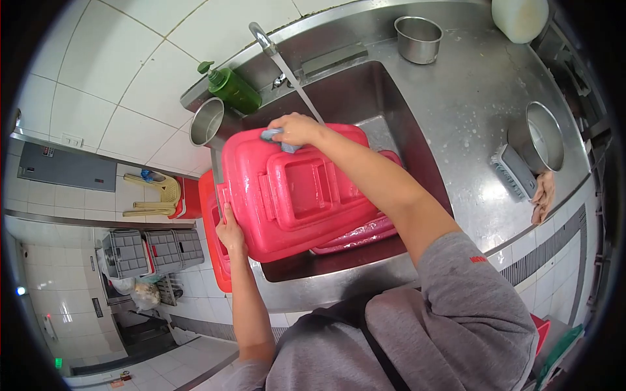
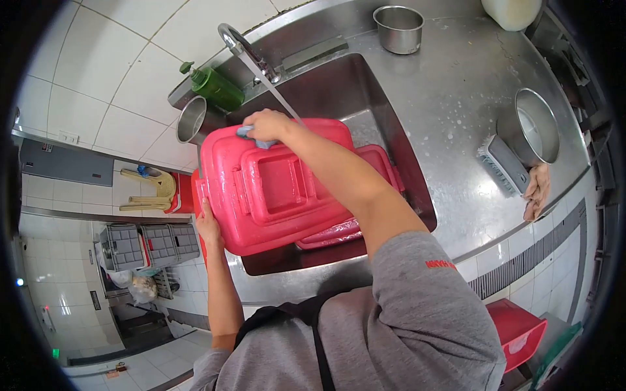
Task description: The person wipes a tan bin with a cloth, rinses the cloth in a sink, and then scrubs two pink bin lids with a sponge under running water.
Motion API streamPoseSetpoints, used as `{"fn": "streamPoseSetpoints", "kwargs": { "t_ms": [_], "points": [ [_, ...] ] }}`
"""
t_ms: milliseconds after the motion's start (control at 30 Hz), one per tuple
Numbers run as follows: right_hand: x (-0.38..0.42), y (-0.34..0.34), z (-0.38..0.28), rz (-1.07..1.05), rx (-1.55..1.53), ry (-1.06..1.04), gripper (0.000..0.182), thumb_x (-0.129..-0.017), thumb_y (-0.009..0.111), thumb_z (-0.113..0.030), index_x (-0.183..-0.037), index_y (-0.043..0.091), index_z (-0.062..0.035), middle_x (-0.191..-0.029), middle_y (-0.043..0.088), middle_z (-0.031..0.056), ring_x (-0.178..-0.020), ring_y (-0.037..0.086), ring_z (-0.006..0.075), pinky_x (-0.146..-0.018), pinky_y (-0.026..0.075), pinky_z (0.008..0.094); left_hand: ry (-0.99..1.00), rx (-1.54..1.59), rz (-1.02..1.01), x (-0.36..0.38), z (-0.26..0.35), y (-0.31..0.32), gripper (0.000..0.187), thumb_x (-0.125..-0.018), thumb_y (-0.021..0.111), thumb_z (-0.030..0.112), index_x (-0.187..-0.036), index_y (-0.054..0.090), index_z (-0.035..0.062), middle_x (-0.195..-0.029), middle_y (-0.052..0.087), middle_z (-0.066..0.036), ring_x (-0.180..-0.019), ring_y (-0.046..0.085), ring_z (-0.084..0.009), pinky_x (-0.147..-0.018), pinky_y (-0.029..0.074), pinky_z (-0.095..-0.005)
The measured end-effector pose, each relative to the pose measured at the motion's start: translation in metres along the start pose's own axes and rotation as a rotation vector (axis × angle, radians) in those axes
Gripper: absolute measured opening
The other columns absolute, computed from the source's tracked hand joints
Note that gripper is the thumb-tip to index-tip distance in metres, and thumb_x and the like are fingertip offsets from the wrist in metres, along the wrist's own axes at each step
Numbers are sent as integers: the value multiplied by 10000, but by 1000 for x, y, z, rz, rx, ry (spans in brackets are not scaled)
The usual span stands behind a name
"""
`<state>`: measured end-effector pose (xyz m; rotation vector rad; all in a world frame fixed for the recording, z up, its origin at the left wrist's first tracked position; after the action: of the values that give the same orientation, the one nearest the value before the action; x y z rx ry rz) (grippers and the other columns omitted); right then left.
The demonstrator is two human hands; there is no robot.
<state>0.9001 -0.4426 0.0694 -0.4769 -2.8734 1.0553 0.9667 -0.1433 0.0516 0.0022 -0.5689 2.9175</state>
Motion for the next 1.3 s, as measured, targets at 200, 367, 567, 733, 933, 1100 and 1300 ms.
{"fn": "streamPoseSetpoints", "kwargs": {
  "t_ms": [200, 367, 567, 733, 933, 1100, 1300],
  "points": [
    [124, 10, -49, 752, 255, -357, 265, -717, 521, -73, -968, 567, -143, -1110, 501, 83, -972, 470, 274, -825, 402, 399, -21, -20, 4, 0, -1, -1, 425, -863, 519, 356, -686, 605, -20, -614, 558, -25, -541, 451, -83, -502, 384, -260],
    [141, 95, -24, 336, 120, -479, 235, -697, 530, -91, -927, 567, -125, -1099, 481, 90, -962, 456, 264, -800, 412, 382, -6, -4, -18, -5, -10, -7, 419, -866, 518, 342, -690, 600, -28, -616, 565, -32, -534, 457, -91, -495, 388, -262],
    [118, 69, -43, 255, 601, -525, 219, -683, 536, -126, -896, 576, -93, -1026, 487, 83, -930, 460, 243, -774, 418, 351, 31, -44, -4, 12, 5, -7, 407, -870, 514, 326, -716, 595, -41, -626, 570, -45, -547, 470, -98, -507, 397, -264],
    [152, 5, 53, 899, -209, -114, 178, -675, 555, -107, -840, 617, -80, -1002, 514, 85, -898, 479, 267, -784, 412, 385, -16, 2, 58, 9, -15, -14, 404, -868, 516, 326, -744, 601, -49, -665, 592, -64, -573, 504, -106, -520, 411, -262],
    [178, 91, 69, 327, 65, -186, 157, -673, 584, -94, -825, 610, -66, -931, 553, 78, -887, 495, 286, -794, 411, 402, -39, -4, 54, -7, -35, -22, 398, -868, 518, 321, -728, 604, -42, -645, 586, -50, -550, 495, -101, -499, 399, -262],
    [141, 88, 63, 38, 789, -227, 160, -759, 491, -151, -820, 625, -91, -1050, 519, 58, -968, 465, 235, -789, 405, 367, -53, -26, -26, 4, -34, -20, 395, -872, 509, 329, -775, 602, -42, -694, 594, -53, -594, 507, -96, -539, 422, -254],
    [148, 93, 94, 45, 654, -61, 178, -758, 510, -171, -863, 601, -60, -971, 547, 71, -917, 486, 247, -763, 408, 364, -153, 180, 57, 13, -43, -19, 413, -862, 520, 340, -875, 587, -67, -814, 616, -98, -691, 569, -148, -634, 468, -264]
  ]
}}
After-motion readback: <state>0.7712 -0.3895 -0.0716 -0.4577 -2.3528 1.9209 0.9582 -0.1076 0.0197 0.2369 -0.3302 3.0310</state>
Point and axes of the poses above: each hand's wrist, its own x-axis away from the middle knuckle, its own y-axis out of the palm, z = x × y, the point moved 9 cm from there along -x, towards the middle knuckle
